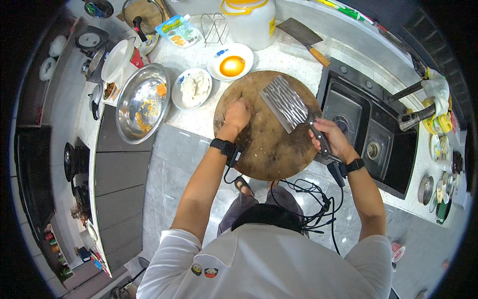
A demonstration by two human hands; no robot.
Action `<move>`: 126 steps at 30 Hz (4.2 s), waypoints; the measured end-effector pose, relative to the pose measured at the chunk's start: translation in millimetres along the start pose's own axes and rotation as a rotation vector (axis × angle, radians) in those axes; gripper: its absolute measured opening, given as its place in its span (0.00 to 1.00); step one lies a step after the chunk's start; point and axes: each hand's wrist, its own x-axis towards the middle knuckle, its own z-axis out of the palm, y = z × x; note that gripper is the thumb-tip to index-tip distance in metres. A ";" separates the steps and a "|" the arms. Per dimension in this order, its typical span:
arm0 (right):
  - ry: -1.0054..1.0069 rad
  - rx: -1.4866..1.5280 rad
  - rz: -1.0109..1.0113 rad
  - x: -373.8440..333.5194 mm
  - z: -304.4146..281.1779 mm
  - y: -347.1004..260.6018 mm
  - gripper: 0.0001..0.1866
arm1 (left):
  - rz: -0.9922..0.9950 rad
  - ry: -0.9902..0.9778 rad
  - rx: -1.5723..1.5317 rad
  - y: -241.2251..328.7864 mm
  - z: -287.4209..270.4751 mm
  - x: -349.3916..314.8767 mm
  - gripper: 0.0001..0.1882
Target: The person prepares ingredients at a kitchen counter, using a large cleaver to chop small food items on a wooden cutting board and then moving them into a metal bowl.
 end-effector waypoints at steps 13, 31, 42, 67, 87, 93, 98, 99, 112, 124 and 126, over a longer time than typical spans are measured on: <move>0.106 -0.267 -0.253 -7.3 -7.8 -23.8 0.09 | 0.103 0.041 0.134 13.2 0.4 4.2 0.04; 0.178 -1.751 -0.822 52.3 13.2 -16.9 0.21 | -0.012 0.057 -0.055 15.1 -9.5 -10.5 0.06; 0.030 -1.821 -0.757 66.6 6.6 -14.7 0.18 | -0.239 0.041 -0.549 5.1 -39.3 -33.3 0.05; 0.172 -1.540 -0.084 286.8 8.3 -136.5 0.10 | -0.529 0.298 -1.030 -16.5 -93.3 -123.5 0.04; 0.263 -1.940 -0.350 331.9 -2.3 -105.2 0.11 | -0.616 0.388 -1.207 -25.2 -114.9 -151.4 0.04; 0.258 -1.942 -0.361 310.4 4.4 -107.1 0.11 | -0.613 0.363 -1.306 -20.5 -120.7 -147.5 0.04; 0.253 -1.928 -0.444 253.8 24.2 -119.1 0.09 | -0.519 0.297 -1.394 -23.3 -125.6 -140.3 0.03; 0.215 -1.753 -0.321 241.0 30.0 -122.6 0.09 | -0.508 0.280 -1.432 -24.0 -127.3 -137.9 0.04; -0.065 -0.833 -0.145 91.3 222.9 -98.8 0.04 | -0.319 0.108 -1.554 -89.5 -203.3 -144.2 0.05; -0.043 -1.111 -0.727 235.8 483.9 0.4 0.05 | -0.023 0.641 0.029 -292.9 -285.9 -63.3 0.21; -0.052 -1.093 -0.507 233.6 485.0 -5.4 0.06 | -0.201 0.514 -0.089 -307.6 -300.6 -62.5 0.23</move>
